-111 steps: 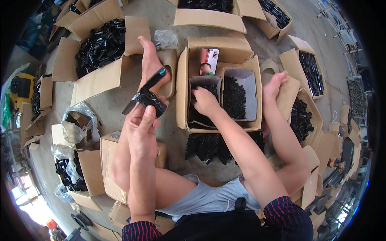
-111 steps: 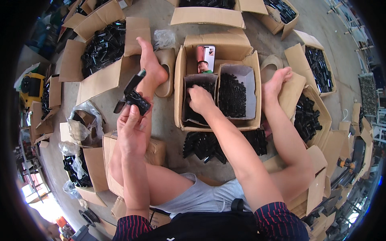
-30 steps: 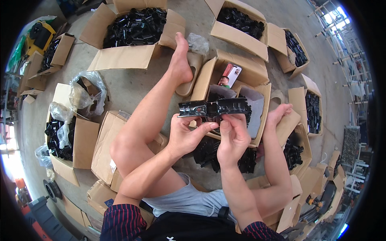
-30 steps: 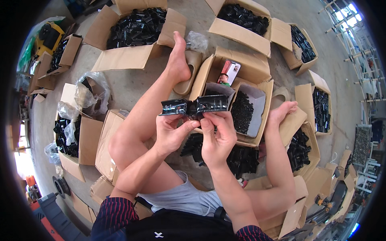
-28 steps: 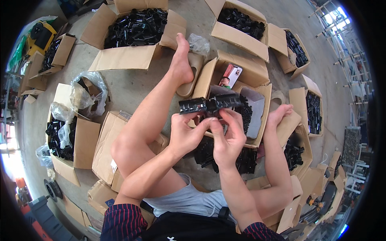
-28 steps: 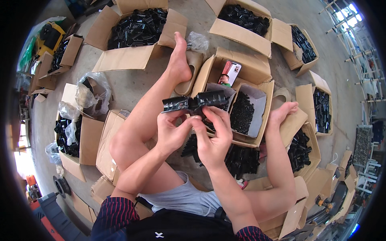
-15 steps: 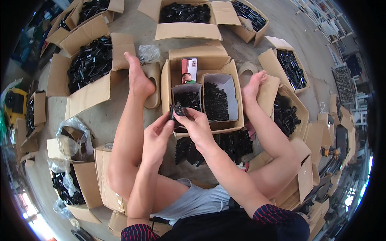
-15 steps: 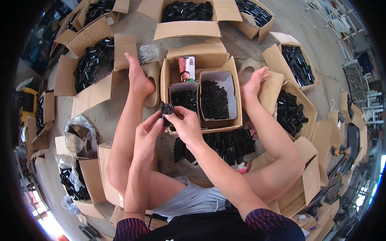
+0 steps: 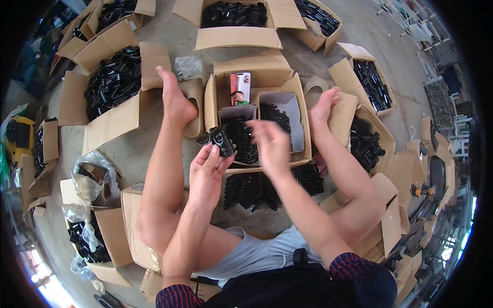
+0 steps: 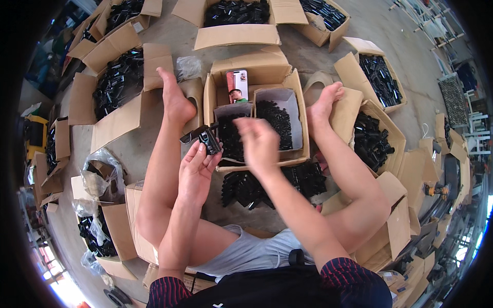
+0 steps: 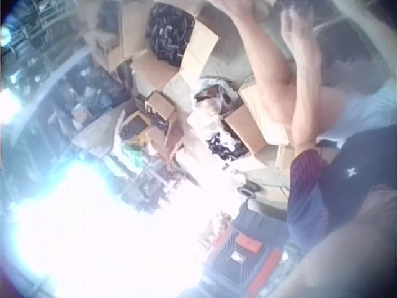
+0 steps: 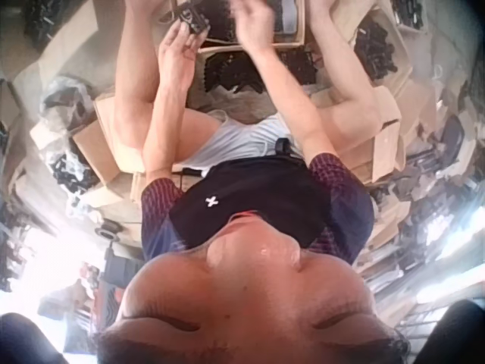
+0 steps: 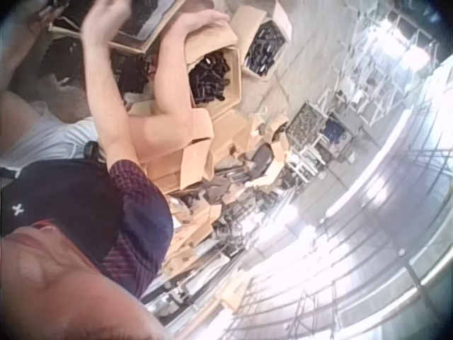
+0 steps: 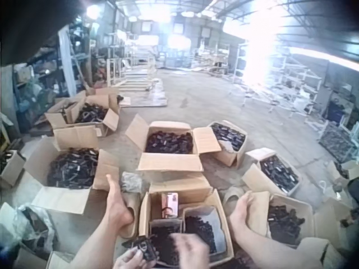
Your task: The person assembles black plastic components, possibly for office chairs, by picking small fasteners from a central box and inserting them into larger plastic parts before placing the finished pieces into a separate container.
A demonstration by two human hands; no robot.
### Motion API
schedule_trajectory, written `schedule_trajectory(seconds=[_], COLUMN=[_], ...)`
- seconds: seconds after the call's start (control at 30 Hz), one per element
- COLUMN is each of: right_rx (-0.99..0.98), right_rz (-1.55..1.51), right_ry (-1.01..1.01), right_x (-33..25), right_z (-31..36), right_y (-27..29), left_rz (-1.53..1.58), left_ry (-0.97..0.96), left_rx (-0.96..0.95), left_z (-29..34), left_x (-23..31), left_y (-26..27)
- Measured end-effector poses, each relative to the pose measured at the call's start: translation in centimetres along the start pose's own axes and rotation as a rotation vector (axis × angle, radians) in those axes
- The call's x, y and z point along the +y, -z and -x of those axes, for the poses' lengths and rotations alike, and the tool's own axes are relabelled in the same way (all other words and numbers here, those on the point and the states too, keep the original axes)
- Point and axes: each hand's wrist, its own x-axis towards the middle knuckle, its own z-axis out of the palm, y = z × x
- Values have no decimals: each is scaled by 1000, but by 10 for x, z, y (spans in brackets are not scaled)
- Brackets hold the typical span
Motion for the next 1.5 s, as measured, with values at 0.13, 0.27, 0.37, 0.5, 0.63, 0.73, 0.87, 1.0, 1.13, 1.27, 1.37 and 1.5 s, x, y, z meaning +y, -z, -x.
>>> schedule_trajectory(seconds=[0.13,0.27,0.37,0.5,0.63,0.73,0.87,1.0,1.13,1.27,1.37,1.5], right_rx=[-136,-391,-464,-479,-209,-147,-172,-137,-124,-55,-12,-20], right_rz=[607,900,1003,1012,777,568,-54,-161,-135,-81,-149,-166], right_ry=[-124,-53,44,126,158,133,-39,-4,-1,11,2,-1], right_x=[75,103,125,130,115,52,-22,-33,-29,-30,-33,-32], right_z=[-48,-59,-65,-65,-53,-35,9,21,24,31,33,33], right_y=[52,48,47,47,46,40,10,-14,-22,-33,-39,-39], left_rz=[-74,-294,-347,-379,-390,-401,-405,-405,-411,-401,-394,-387], left_ry=[-155,-464,-569,-655,-694,-720,-737,-746,-761,-781,-793,-810], left_rx=[-86,-179,-216,-241,-258,-258,-265,-286,-294,-301,-311,-318], left_z=[19,36,37,38,38,40,44,46,47,47,47,46], left_x=[-16,-36,-39,-42,-46,-46,-52,-57,-59,-59,-59,-60], left_y=[-21,-29,-34,-35,-34,-32,-32,-33,-33,-31,-32,-31])
